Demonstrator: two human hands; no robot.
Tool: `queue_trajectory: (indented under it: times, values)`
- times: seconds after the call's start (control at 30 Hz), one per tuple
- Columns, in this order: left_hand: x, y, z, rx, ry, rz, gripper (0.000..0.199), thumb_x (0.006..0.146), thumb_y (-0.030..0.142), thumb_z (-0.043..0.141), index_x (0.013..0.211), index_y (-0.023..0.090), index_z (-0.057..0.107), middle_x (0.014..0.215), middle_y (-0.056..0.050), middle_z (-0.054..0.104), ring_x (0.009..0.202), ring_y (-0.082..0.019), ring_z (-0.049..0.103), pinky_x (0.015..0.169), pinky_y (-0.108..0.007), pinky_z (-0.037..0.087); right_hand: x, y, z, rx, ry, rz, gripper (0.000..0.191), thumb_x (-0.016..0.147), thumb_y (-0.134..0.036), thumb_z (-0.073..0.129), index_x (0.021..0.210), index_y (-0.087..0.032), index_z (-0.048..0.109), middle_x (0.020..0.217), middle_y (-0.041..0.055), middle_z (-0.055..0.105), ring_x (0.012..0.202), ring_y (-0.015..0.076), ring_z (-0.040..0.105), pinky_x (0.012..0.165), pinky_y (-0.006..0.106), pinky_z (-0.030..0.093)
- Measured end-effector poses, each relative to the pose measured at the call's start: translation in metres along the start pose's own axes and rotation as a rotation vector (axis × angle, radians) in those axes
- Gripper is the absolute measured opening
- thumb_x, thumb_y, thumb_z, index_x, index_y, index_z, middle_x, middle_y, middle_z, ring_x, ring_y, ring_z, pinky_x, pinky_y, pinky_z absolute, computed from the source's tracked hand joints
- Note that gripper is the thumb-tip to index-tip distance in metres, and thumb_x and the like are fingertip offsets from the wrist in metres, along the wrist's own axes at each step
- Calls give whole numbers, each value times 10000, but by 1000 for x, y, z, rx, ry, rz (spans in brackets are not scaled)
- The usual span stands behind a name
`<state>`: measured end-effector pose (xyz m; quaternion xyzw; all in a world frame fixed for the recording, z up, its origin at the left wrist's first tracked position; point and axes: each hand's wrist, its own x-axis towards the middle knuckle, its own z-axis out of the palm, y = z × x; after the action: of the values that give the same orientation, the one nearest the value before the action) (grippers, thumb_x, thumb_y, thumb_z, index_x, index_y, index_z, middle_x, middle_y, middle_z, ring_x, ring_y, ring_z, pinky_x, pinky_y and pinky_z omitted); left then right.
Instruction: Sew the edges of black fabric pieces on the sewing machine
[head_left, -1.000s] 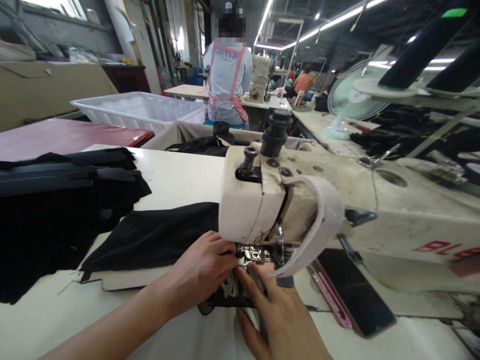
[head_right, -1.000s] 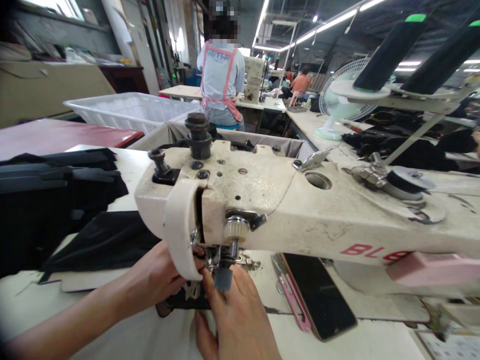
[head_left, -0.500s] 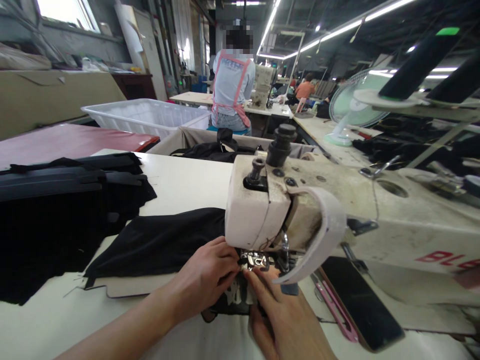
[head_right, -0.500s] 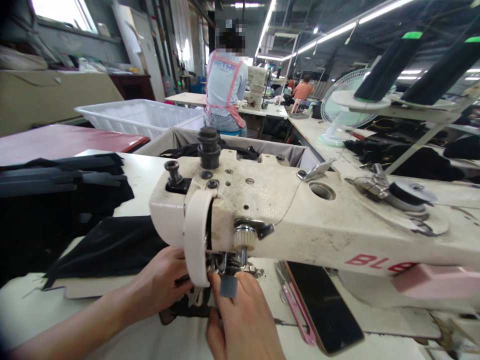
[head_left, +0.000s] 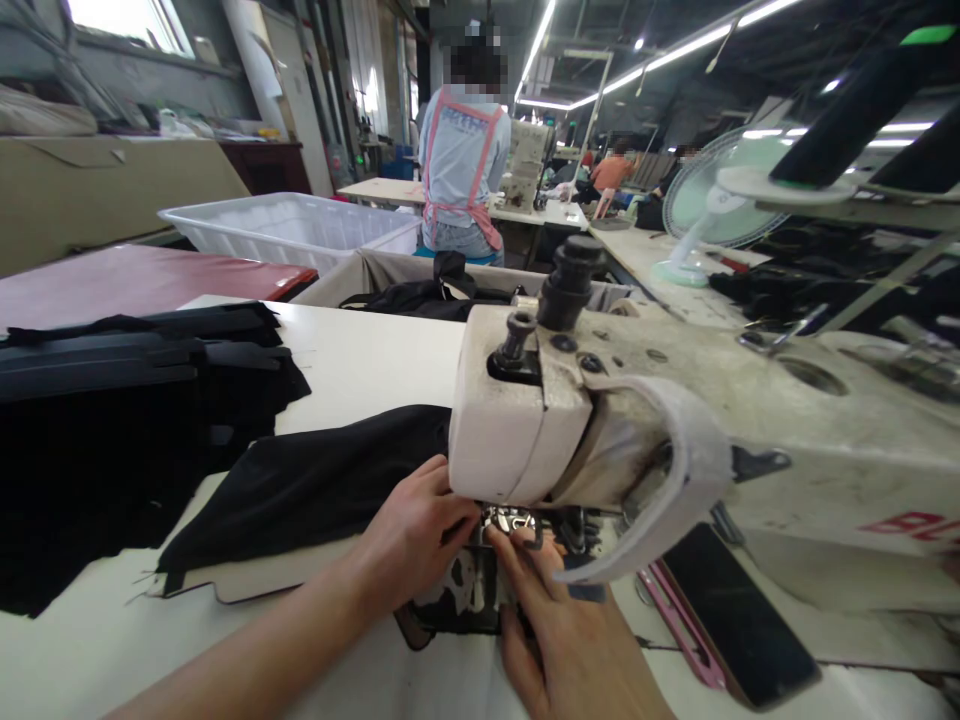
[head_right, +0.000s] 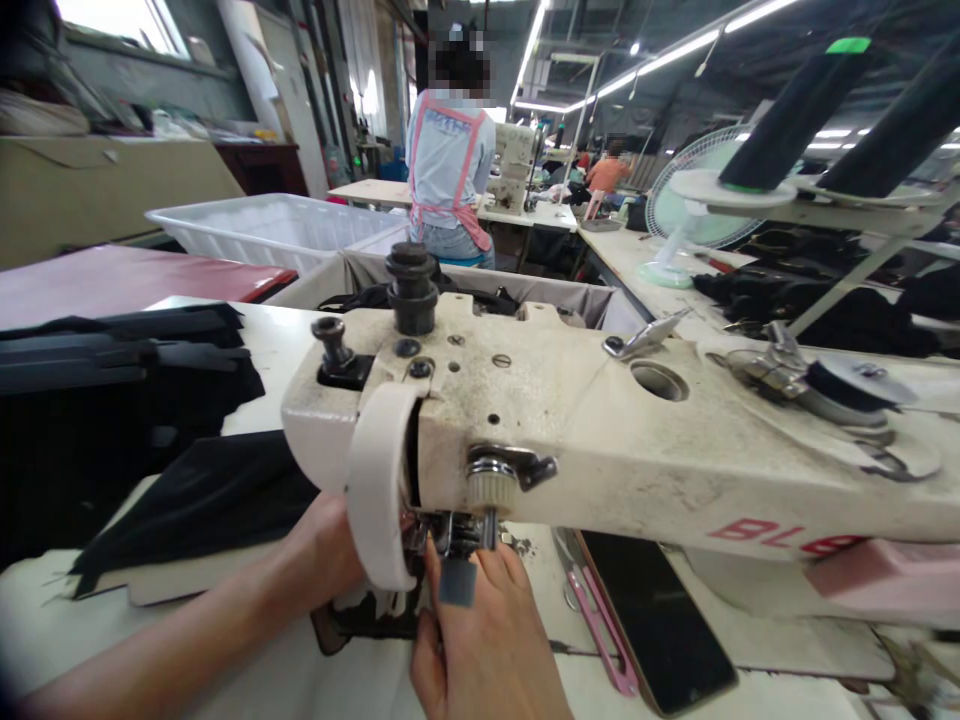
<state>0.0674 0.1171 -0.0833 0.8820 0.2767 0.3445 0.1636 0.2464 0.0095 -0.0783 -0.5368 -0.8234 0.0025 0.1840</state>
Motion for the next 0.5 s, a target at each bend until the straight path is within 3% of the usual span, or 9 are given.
queue_trajectory:
  times: [0.17,0.5]
  values:
    - [8,0,-1,0,91,41,195,853,85,516,691,162,590,739,-27,611,779,-179,579,738,-289,497,0,-2,-1,87,14,41,541,813,-115,469,1352,-159,433,1230,157,550,1086,334,538,898,526,507]
    - [5,-4,-10,73,98,66,234,919,144,523,703,158,609,796,-23,642,811,-158,610,723,-256,521,3,-3,4,134,95,48,448,784,-96,476,1225,-148,534,1144,140,577,1041,312,533,893,482,496]
